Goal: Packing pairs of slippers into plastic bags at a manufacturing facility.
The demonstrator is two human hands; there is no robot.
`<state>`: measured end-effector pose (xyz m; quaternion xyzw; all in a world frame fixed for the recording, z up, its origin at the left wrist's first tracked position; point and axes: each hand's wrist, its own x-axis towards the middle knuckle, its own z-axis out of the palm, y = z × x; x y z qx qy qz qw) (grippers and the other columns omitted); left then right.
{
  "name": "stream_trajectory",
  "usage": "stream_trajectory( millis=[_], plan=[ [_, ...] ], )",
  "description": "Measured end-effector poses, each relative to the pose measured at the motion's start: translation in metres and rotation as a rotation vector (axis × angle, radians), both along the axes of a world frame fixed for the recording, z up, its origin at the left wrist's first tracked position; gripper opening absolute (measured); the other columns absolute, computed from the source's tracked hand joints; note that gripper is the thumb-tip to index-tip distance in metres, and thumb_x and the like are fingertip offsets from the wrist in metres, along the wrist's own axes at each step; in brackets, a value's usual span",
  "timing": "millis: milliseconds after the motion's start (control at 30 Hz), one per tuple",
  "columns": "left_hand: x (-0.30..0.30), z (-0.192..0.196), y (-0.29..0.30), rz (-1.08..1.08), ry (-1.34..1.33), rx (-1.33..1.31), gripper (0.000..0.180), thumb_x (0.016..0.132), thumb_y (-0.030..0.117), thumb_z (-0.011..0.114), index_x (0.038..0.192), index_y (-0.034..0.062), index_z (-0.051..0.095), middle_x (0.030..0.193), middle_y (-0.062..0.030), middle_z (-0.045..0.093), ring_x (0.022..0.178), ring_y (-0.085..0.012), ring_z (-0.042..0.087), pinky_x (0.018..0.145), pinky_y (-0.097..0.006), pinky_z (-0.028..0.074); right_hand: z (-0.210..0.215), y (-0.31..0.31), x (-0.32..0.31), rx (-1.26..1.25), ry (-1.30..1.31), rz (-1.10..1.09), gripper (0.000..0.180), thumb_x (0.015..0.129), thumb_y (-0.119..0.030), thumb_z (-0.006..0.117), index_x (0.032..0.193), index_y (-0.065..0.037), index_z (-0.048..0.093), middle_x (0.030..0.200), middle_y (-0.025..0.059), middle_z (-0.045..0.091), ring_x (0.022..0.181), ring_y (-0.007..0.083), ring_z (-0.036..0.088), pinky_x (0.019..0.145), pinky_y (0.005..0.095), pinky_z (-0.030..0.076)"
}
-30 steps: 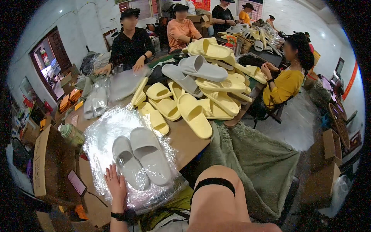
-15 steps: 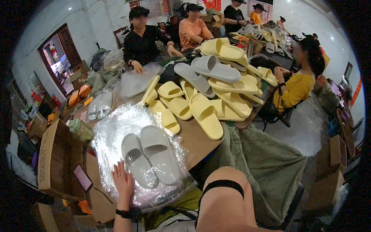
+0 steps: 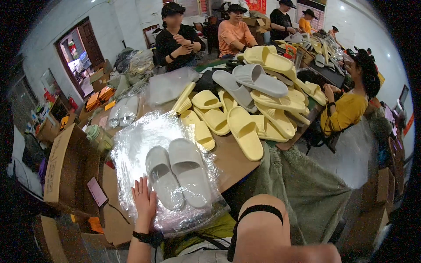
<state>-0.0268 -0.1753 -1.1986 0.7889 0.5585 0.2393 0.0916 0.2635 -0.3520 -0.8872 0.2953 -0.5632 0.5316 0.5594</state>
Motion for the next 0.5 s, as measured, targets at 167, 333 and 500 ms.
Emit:
stream_trajectory(
  millis=[167,333,500],
  plan=[
    [-0.001,0.0,0.001,0.017,0.002,0.0,0.067,0.091,0.037,0.054,0.15,0.0093,0.037,0.155,-0.019,0.034,0.146,-0.0403,0.023,0.12,-0.053,0.008,-0.045,0.047,-0.016,-0.198,-0.056,-0.855,0.033,0.09,-0.024,0.065,0.063,-0.01,0.054,0.058,0.0035,0.053,0.046,0.0193,0.047,0.053,0.0315,0.045],
    [0.004,0.008,0.002,-0.011,0.009,0.027,0.065,0.095,0.041,0.052,0.15,0.0113,0.037,0.155,-0.0202,0.034,0.145,-0.0412,0.022,0.119,-0.054,0.01,-0.118,0.105,-0.034,-0.263,-1.266,-1.682,0.032,0.085,-0.034,0.071,0.073,-0.005,0.065,0.062,0.0118,0.061,0.057,0.0277,0.061,0.056,0.0382,0.05],
    [-0.001,0.002,0.0,-0.009,0.036,0.052,0.065,0.094,0.042,0.053,0.15,0.0113,0.037,0.154,-0.0202,0.034,0.144,-0.0418,0.024,0.118,-0.055,0.01,-0.2,0.157,-0.055,-0.257,-1.645,-1.701,0.044,0.088,-0.045,0.065,0.079,-0.002,0.069,0.069,0.0153,0.065,0.07,0.0332,0.066,0.062,0.0419,0.052]
  ],
)
